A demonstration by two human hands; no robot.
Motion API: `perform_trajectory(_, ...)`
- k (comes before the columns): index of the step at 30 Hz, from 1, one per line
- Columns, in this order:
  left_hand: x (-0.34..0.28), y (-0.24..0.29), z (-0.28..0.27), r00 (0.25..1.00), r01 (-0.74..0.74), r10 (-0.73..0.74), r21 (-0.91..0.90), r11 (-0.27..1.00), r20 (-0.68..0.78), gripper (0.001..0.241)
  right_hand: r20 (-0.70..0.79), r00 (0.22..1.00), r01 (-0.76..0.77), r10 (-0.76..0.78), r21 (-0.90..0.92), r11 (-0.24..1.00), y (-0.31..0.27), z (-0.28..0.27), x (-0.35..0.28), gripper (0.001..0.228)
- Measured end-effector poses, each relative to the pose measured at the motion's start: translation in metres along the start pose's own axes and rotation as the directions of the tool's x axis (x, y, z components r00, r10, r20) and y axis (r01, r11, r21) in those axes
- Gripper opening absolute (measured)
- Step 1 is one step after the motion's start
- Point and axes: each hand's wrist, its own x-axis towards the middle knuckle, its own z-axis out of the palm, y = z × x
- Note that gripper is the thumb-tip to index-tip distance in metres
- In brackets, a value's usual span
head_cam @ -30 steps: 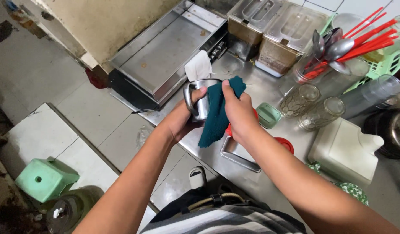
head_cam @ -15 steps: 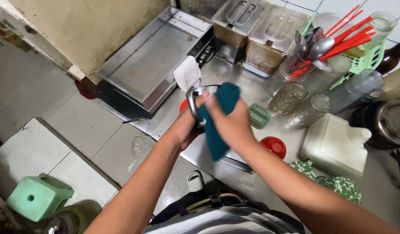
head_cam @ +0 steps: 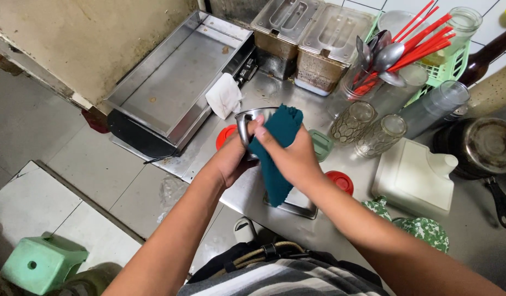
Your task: Wiping mugs and containers with a cloth and organizing them on a counter.
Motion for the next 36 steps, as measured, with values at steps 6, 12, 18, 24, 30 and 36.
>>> perform_trajectory(6, 0.016, -0.011, 0.001, 0.998, 0.021, -0.013, -0.119, 0.993, 0.063, 0.073, -0.184, 0.93, -0.272, 0.319, 0.242, 0.931, 0.037, -0.011, 0.02, 0.039)
perform_trajectory(12, 0.013, 0.007, 0.009, 0.989, -0.045, 0.044, 0.007, 0.999, 0.139, 0.068, -0.047, 0.993, -0.1, 0.109, 0.176, 0.979, 0.025, -0.011, 0.005, 0.036)
perform_trajectory(18, 0.037, -0.015, 0.005, 0.99, 0.127, -0.122, -0.081, 0.989, 0.067, 0.073, -0.328, 0.872, -0.286, 0.364, 0.264, 0.921, 0.039, -0.019, 0.025, 0.036)
perform_trajectory(24, 0.021, 0.02, 0.026, 0.972, 0.033, -0.043, 0.044, 0.998, 0.232, 0.082, -0.059, 0.979, -0.19, 0.195, 0.081, 0.978, 0.008, -0.027, 0.017, 0.033)
perform_trajectory(30, 0.054, -0.001, 0.014, 0.909, 0.135, -0.098, -0.064, 0.989, 0.405, 0.082, -0.344, 0.878, -0.249, 0.332, 0.264, 0.932, 0.027, -0.032, 0.027, 0.039)
perform_trajectory(36, 0.053, 0.019, 0.034, 0.878, 0.155, -0.158, 0.044, 0.987, 0.452, 0.055, -0.154, 0.979, -0.113, 0.131, 0.121, 0.986, 0.028, -0.054, 0.013, 0.036)
